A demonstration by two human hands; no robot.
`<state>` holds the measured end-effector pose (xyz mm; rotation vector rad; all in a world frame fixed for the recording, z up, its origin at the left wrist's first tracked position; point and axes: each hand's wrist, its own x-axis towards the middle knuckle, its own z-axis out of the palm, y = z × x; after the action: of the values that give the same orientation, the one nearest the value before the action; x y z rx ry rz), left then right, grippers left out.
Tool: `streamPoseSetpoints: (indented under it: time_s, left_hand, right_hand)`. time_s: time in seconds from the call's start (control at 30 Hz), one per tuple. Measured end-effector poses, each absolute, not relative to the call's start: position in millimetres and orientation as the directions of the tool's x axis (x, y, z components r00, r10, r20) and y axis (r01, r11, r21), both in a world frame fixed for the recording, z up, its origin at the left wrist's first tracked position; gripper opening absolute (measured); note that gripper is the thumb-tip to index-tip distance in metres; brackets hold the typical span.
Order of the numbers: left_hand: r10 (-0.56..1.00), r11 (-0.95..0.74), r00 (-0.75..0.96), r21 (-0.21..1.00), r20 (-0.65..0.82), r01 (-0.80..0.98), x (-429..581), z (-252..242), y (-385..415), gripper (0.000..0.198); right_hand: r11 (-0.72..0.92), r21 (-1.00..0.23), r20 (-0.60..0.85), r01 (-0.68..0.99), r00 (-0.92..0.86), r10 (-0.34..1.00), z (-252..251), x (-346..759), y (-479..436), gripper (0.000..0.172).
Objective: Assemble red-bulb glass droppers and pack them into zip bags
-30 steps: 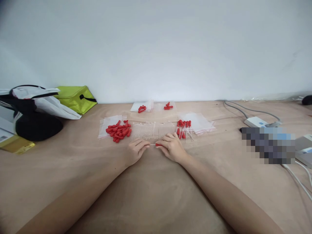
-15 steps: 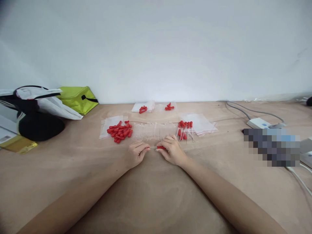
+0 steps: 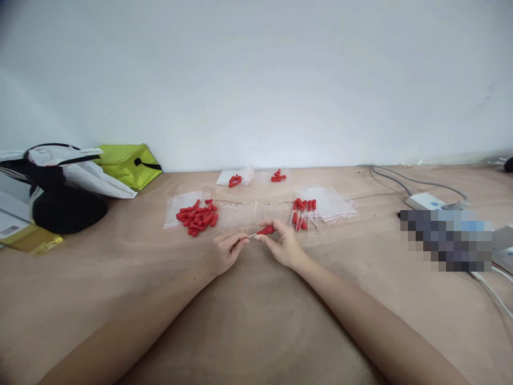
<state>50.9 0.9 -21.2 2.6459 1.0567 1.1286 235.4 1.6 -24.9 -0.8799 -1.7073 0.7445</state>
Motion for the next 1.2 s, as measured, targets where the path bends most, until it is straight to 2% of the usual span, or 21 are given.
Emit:
streamPoseSetpoints:
  time_s: [0.1, 0.2, 0.3, 0.4, 0.5, 0.6, 0.7, 0.97, 1.1, 1.2]
  left_hand:
    - [0.604, -0.785, 0.513, 0.344, 0.61, 0.516, 51.9, -19.3, 0.1, 0.019]
    - [0.619, -0.778, 0.504, 0.386, 0.602, 0.496, 50.5, -18.8, 0.0, 0.02]
    - [0.652, -0.749, 0.471, 0.41, 0.594, 0.52, 48.8, -20.1, 1.1, 0.02]
    - [0.67, -0.734, 0.48, 0.408, 0.566, 0.544, 49.2, -22.7, 2.7, 0.018]
    - [0.678, -0.728, 0.495, 0.405, 0.543, 0.553, 50.6, -25.0, 3.8, 0.018]
    - [0.686, -0.72, 0.492, 0.399, 0.536, 0.569, 51.0, -26.1, 4.4, 0.018]
    - [0.685, -0.719, 0.496, 0.386, 0.533, 0.578, 50.7, -25.9, 4.8, 0.016]
    - [0.691, -0.716, 0.507, 0.387, 0.516, 0.581, 51.2, -23.7, 4.6, 0.014]
    - [0.693, -0.714, 0.513, 0.39, 0.506, 0.581, 50.5, -24.4, 4.6, 0.014]
    - [0.697, -0.71, 0.505, 0.39, 0.51, 0.587, 48.9, -25.0, 5.2, 0.013]
  right_hand:
    - [0.434, -0.901, 0.431, 0.015, -0.078, 0.899, -21.3, 227.9, 3.5, 0.029]
    - [0.399, -0.917, 0.399, -0.006, 0.024, 0.917, -7.3, 234.7, 14.2, 0.031]
    - [0.311, -0.941, 0.331, 0.137, 0.165, 0.929, 11.6, 263.1, 32.5, 0.037]
    - [0.158, -0.915, 0.258, 0.371, 0.238, 0.936, 21.1, 302.9, 50.7, 0.042]
    - [0.003, -0.794, 0.222, 0.608, 0.286, 0.932, 14.0, 334.2, 62.8, 0.042]
    - [-0.062, -0.634, 0.212, 0.771, 0.25, 0.945, -1.6, 346.8, 69.3, 0.039]
    - [-0.092, -0.55, 0.213, 0.83, 0.246, 0.945, -14.6, 346.6, 72.3, 0.04]
    - [-0.094, -0.459, 0.255, 0.883, 0.233, 0.938, -26.4, 343.2, 73.2, 0.039]
    - [-0.089, -0.448, 0.291, 0.889, 0.239, 0.927, -20.8, 340.9, 67.2, 0.04]
    - [-0.056, -0.473, 0.338, 0.879, 0.24, 0.91, -14.8, 336.7, 52.9, 0.034]
